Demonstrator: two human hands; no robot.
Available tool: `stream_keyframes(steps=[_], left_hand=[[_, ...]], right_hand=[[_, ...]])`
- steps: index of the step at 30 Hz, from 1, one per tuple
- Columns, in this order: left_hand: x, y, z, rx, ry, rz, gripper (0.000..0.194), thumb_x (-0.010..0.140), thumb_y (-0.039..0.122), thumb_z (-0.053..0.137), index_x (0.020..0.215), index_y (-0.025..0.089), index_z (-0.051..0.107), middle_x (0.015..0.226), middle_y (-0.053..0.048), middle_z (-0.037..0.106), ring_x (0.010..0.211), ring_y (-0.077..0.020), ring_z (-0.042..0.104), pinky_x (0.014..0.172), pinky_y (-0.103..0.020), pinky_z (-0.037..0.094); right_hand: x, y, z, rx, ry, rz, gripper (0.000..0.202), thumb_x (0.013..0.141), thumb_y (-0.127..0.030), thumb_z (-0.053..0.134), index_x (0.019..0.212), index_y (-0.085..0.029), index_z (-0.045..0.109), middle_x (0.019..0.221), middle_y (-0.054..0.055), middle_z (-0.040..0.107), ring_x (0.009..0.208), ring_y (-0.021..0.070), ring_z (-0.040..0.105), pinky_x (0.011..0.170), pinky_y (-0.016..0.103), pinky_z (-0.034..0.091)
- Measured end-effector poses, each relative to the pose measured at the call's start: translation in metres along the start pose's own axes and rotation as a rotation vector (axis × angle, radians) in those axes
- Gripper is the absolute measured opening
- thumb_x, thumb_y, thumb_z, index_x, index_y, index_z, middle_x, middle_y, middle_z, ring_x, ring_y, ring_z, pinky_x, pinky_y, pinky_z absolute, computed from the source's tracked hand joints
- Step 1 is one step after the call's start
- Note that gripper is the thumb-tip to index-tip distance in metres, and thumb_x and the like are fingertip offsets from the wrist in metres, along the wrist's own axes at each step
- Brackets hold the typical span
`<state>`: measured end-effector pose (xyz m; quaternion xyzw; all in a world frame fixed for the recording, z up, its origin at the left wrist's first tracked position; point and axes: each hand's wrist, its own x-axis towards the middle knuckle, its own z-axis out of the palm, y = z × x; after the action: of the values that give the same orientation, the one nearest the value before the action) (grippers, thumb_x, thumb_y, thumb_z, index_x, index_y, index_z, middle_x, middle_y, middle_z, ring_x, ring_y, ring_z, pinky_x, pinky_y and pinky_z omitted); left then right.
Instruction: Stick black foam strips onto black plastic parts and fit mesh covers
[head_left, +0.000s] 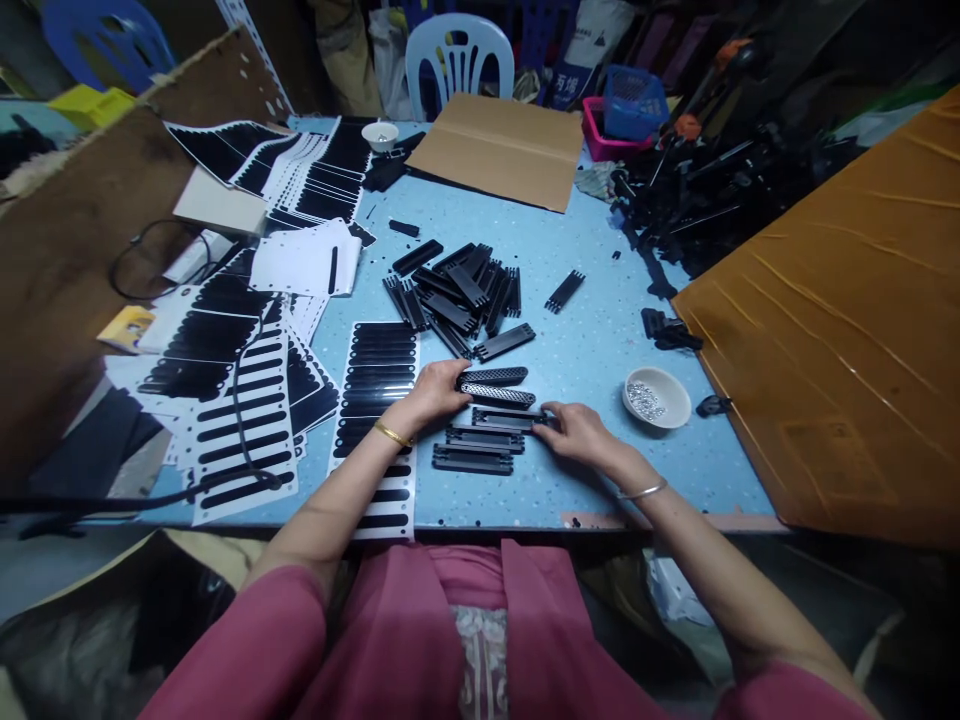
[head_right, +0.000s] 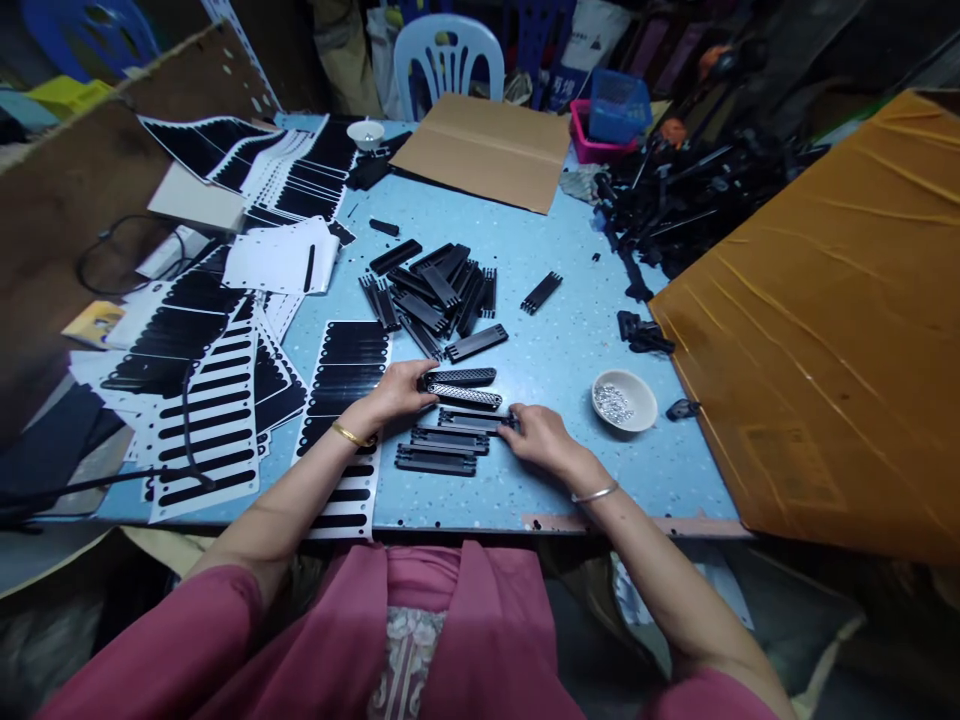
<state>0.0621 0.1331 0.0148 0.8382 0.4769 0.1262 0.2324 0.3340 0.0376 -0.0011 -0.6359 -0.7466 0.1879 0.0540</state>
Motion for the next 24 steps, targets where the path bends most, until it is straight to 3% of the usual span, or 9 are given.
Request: stream_keyframes(steps=[2, 4, 7, 14, 21, 24], left_hand=[[-0.004, -0.001, -0.001, -0.04, 0.014, -0.017, 0.06, 0.067, 0.019, 0.074, 0.126, 0.017, 0.063, 0.113, -0.01, 0.072, 0.094, -0.0246, 0.069, 0.087, -0.033, 0.053], [-0.009, -0.002, -0.003, -0.059, 0.025, -0.057, 0.065, 0.067, 0.018, 0.074, 0.13, 0.015, 0.06, 0.111, -0.01, 0.072, 0.09, -0.0234, 0.07, 0.087, -0.032, 0.054], [-0.02, -0.005, -0.005, -0.048, 0.049, -0.107, 0.06, 0.069, 0.022, 0.073, 0.127, 0.013, 0.062, 0.099, -0.009, 0.075, 0.082, -0.0227, 0.07, 0.084, -0.033, 0.054], [-0.045, -0.007, -0.001, -0.036, 0.058, -0.102, 0.035, 0.072, 0.019, 0.066, 0.107, 0.015, 0.071, 0.08, -0.006, 0.072, 0.072, -0.0215, 0.066, 0.072, -0.032, 0.052], [-0.047, 0.006, 0.0, -0.037, 0.029, -0.044, 0.022, 0.072, 0.024, 0.07, 0.093, 0.017, 0.069, 0.08, -0.005, 0.069, 0.073, -0.021, 0.064, 0.069, -0.03, 0.05], [-0.046, 0.008, 0.001, -0.009, 0.029, -0.051, 0.028, 0.07, 0.03, 0.075, 0.092, 0.017, 0.066, 0.081, -0.006, 0.068, 0.074, -0.022, 0.064, 0.069, -0.031, 0.05]], right_hand=[[-0.005, -0.006, 0.001, 0.006, -0.08, -0.006, 0.02, 0.086, -0.035, 0.06, 0.093, -0.018, 0.067, 0.066, 0.004, 0.067, 0.062, 0.019, 0.061, 0.056, 0.027, 0.035], [-0.007, -0.011, 0.006, 0.071, -0.066, 0.024, 0.016, 0.084, -0.033, 0.063, 0.09, -0.018, 0.064, 0.068, 0.004, 0.066, 0.062, 0.0175, 0.06, 0.056, 0.026, 0.036], [-0.009, -0.012, 0.018, 0.178, 0.058, 0.052, 0.02, 0.078, -0.03, 0.069, 0.092, -0.018, 0.061, 0.068, 0.002, 0.065, 0.061, 0.017, 0.059, 0.058, 0.026, 0.039], [-0.017, -0.004, 0.044, 0.222, 0.366, -0.141, 0.018, 0.08, -0.027, 0.063, 0.094, -0.018, 0.057, 0.076, 0.006, 0.064, 0.066, 0.0206, 0.06, 0.063, 0.032, 0.046], [-0.007, -0.004, 0.049, 0.184, 0.437, -0.184, 0.019, 0.084, -0.025, 0.058, 0.101, -0.018, 0.055, 0.081, 0.008, 0.064, 0.07, 0.0223, 0.06, 0.066, 0.035, 0.049], [-0.001, -0.006, 0.049, 0.174, 0.461, -0.155, 0.02, 0.082, -0.024, 0.057, 0.101, -0.017, 0.055, 0.081, 0.009, 0.064, 0.069, 0.0224, 0.06, 0.066, 0.035, 0.049]])
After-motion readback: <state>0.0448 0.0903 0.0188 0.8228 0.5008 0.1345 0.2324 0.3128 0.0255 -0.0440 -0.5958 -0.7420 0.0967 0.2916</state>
